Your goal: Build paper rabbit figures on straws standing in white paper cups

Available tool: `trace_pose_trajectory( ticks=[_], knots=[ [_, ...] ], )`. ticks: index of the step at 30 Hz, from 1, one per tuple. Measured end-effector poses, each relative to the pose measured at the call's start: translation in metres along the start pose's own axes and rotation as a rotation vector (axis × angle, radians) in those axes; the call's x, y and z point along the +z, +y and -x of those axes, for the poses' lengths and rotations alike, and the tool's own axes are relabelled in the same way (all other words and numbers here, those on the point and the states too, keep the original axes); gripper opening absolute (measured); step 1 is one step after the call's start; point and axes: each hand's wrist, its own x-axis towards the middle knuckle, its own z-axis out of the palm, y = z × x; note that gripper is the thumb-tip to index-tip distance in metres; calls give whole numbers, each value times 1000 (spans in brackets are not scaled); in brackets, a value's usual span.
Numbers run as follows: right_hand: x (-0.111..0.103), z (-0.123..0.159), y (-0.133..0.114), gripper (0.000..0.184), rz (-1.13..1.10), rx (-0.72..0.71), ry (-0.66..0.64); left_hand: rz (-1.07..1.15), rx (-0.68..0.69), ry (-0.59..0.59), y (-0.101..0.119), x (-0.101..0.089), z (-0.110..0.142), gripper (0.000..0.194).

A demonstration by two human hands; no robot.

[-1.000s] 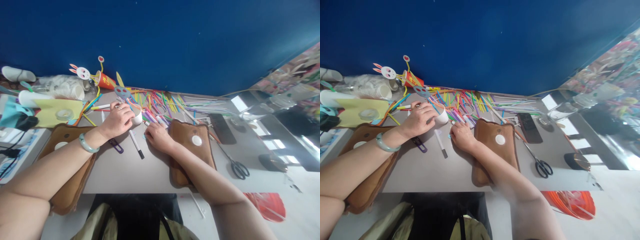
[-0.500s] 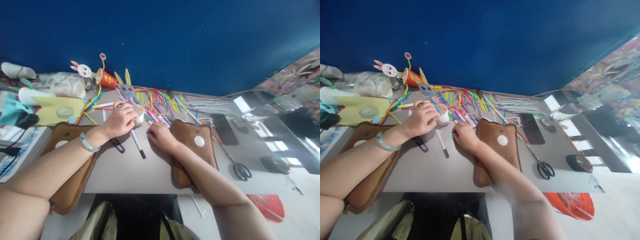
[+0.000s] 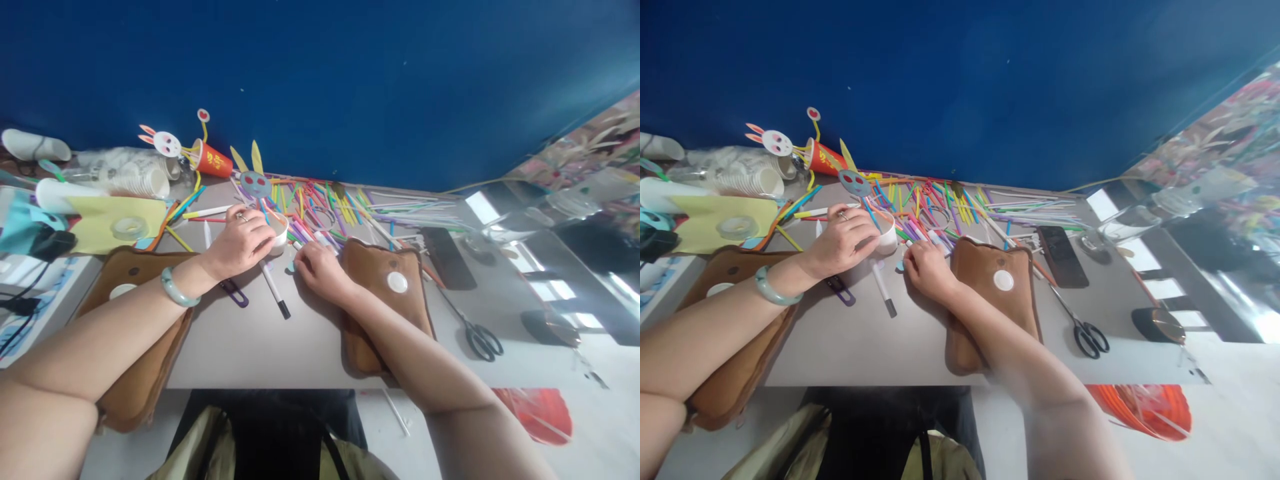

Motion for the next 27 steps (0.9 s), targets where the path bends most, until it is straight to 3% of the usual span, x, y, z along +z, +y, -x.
trace_pose_trajectory(
  ticks=[6, 9, 14, 18, 27],
  knots=[
    [-7, -1, -1, 13, -353, 147, 252, 32, -3, 3, 3, -2, 0, 22],
    [-6, 0, -2, 19, -455, 153, 311, 52, 7, -7, 5, -2, 0, 22],
    [-4, -3, -2, 39, -814, 245, 180, 77, 28, -25, 8, 5, 2, 22],
    [-4, -3, -3, 44, -1055, 283, 86, 84, 38, -25, 9, 9, 4, 28],
    [-2, -3, -4, 40, -1096, 257, 90, 232, -27, 58, 6, 19, 4, 30]
  ],
)
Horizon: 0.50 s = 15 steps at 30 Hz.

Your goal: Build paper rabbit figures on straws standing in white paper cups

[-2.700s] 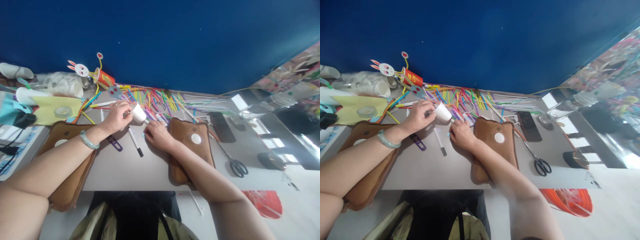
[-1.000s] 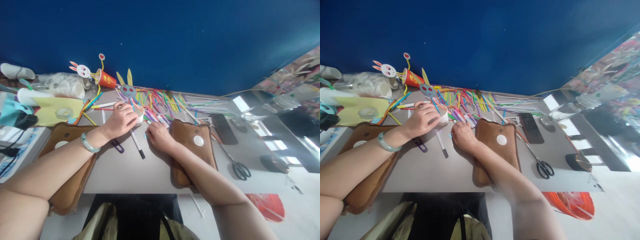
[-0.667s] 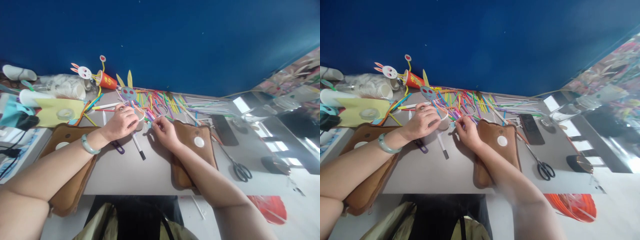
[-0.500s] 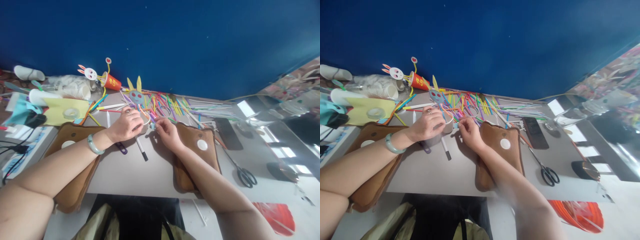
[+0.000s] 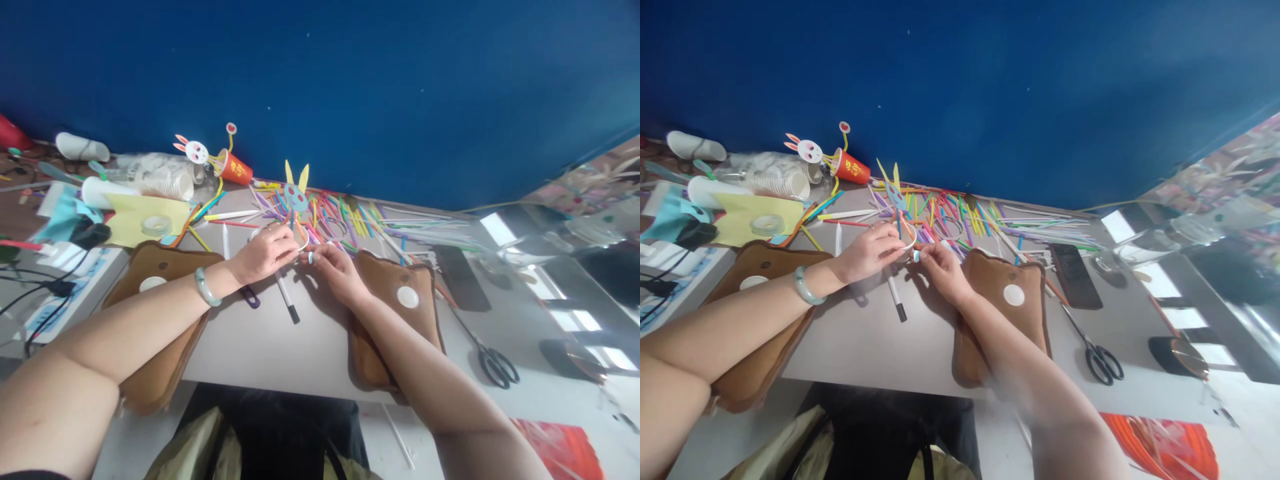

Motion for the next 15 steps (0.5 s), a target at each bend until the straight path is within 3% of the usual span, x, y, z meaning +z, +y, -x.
trace_pose_trajectory(
  ticks=[5, 10, 15],
  knots=[
    [-1, -3, 7, 42, -58, 15, 33, 69, -5, 11, 0, 3, 1, 28],
    [-3, -5, 11, 42, -120, 20, 44, 86, -85, 114, -3, 7, 2, 17],
    [-2, -6, 11, 41, -155, 26, 44, 54, -191, 245, -6, 7, 4, 37]
  ],
)
